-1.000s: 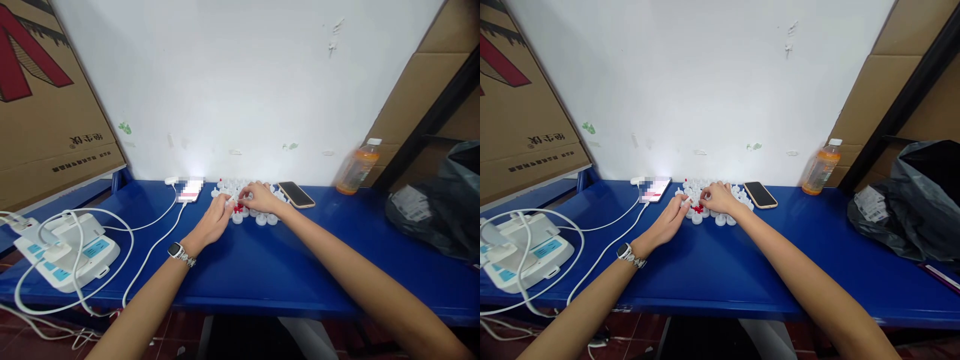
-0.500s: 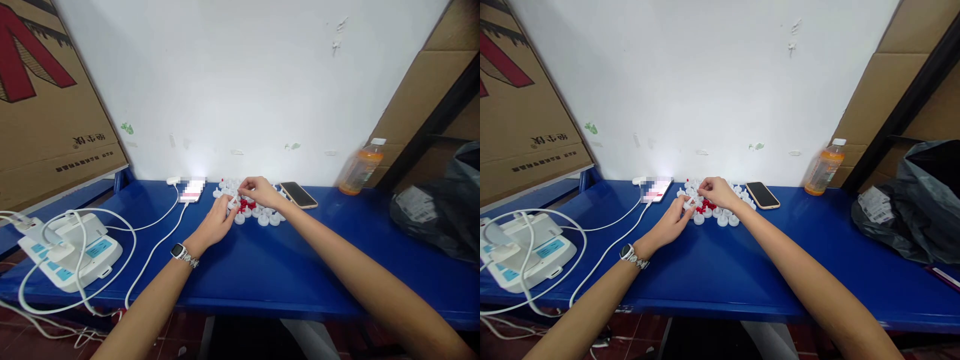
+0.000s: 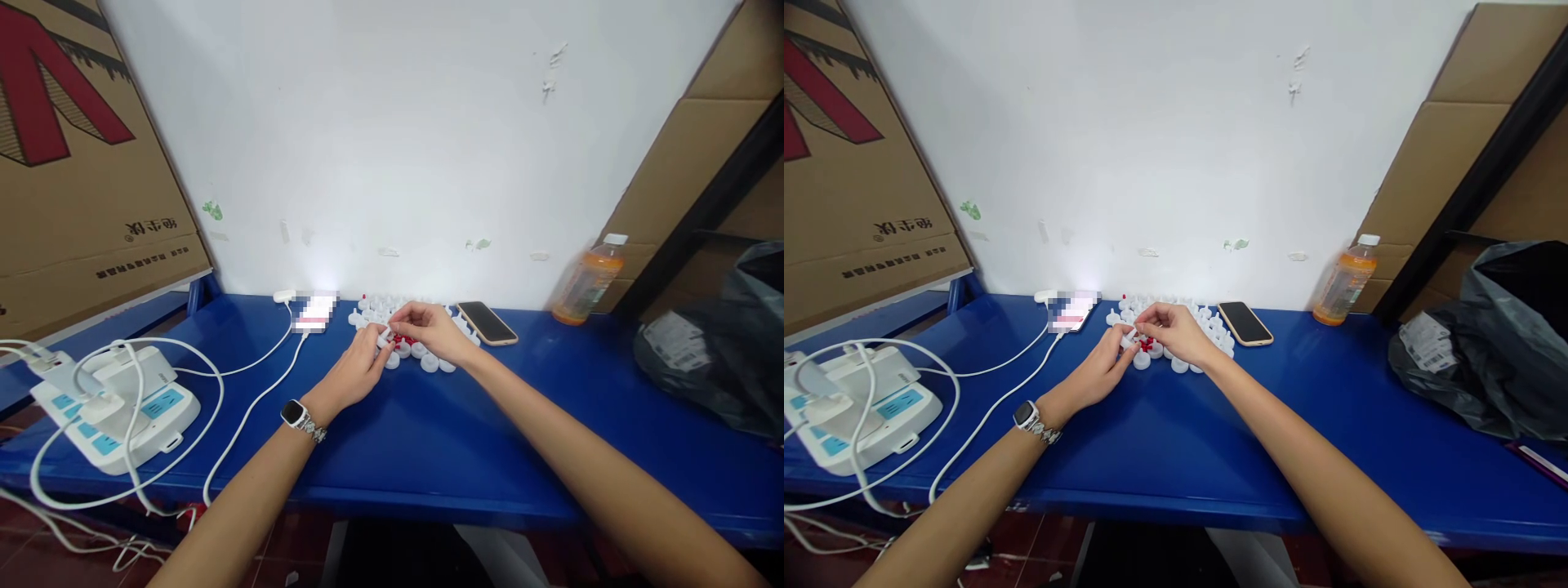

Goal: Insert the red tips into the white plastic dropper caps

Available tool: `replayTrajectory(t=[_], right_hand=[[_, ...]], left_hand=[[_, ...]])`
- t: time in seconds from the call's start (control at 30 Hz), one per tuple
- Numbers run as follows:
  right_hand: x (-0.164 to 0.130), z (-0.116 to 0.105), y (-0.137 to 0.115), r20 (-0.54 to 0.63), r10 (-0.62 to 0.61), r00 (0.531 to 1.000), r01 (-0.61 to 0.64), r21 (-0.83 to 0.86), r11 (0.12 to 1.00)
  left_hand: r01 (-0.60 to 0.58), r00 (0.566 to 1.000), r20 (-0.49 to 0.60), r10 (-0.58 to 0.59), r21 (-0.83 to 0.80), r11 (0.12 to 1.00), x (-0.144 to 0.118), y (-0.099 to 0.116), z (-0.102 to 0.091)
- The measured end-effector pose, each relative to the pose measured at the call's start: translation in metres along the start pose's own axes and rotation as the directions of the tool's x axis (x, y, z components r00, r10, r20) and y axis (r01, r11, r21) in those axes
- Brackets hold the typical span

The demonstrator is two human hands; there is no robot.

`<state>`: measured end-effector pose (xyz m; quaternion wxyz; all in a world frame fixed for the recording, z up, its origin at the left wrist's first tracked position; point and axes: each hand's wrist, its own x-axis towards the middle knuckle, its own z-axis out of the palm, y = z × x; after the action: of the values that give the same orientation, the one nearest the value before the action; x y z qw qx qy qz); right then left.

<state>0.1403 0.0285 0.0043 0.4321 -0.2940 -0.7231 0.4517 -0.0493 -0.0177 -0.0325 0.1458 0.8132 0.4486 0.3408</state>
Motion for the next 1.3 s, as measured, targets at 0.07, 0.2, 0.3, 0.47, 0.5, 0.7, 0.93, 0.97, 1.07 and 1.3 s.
replayTrajectory(t=[0.07,0.2,0.3,0.47,0.5,0.7,0.93,0.97,1.07,1.3], right_hand=[[-0.001,0.002,-0.001,0.003,0.019,1.0,-0.019,-0.011,1.0],[-0.005,0.016,0.001,-0.108,-0.003,0.994,0.003,0.002,1.0],[-0.008,0.032,0.007,-0.29,-0.019,0.957,0.041,0.069,0.997],[-0.012,0.049,0.014,-0.399,-0.074,0.914,0.064,-0.038,0.997],[-0.012,0.05,0.014,-0.409,-0.088,0.908,0.068,-0.062,0.996],[-0.005,0.048,0.012,-0.337,-0.102,0.936,0.098,-0.028,0.995],[0.062,0.013,0.018,-0.213,-0.139,0.967,0.075,-0.285,0.956],[0.076,0.011,0.021,-0.214,-0.146,0.966,0.066,-0.342,0.937],[0.113,0.015,0.034,-0.185,-0.115,0.976,0.003,-0.514,0.858],[0.158,0.038,0.056,0.004,-0.044,0.999,0.032,-0.761,0.648]], left_hand=[[-0.001,1.0,-0.003,0.001,-0.003,1.0,0.0,0.001,0.0],[-0.012,0.999,-0.034,0.011,-0.037,0.999,0.0,0.004,0.001],[-0.001,0.997,-0.08,-0.004,-0.064,0.998,0.001,0.005,0.003],[-0.003,0.996,-0.087,-0.001,-0.046,0.999,0.0,0.007,0.004],[-0.015,0.996,-0.091,0.011,-0.047,0.999,0.0,0.007,0.003],[-0.043,0.995,-0.092,0.04,-0.036,0.998,0.0,0.005,0.001],[0.194,0.958,-0.223,-0.179,0.049,0.98,0.004,-0.01,-0.006],[0.226,0.954,-0.218,-0.205,0.076,0.971,0.004,-0.011,-0.007],[0.26,0.957,-0.168,-0.235,0.149,0.954,0.004,-0.013,-0.008],[0.251,0.964,-0.144,-0.225,0.202,0.947,0.005,-0.017,-0.004]])
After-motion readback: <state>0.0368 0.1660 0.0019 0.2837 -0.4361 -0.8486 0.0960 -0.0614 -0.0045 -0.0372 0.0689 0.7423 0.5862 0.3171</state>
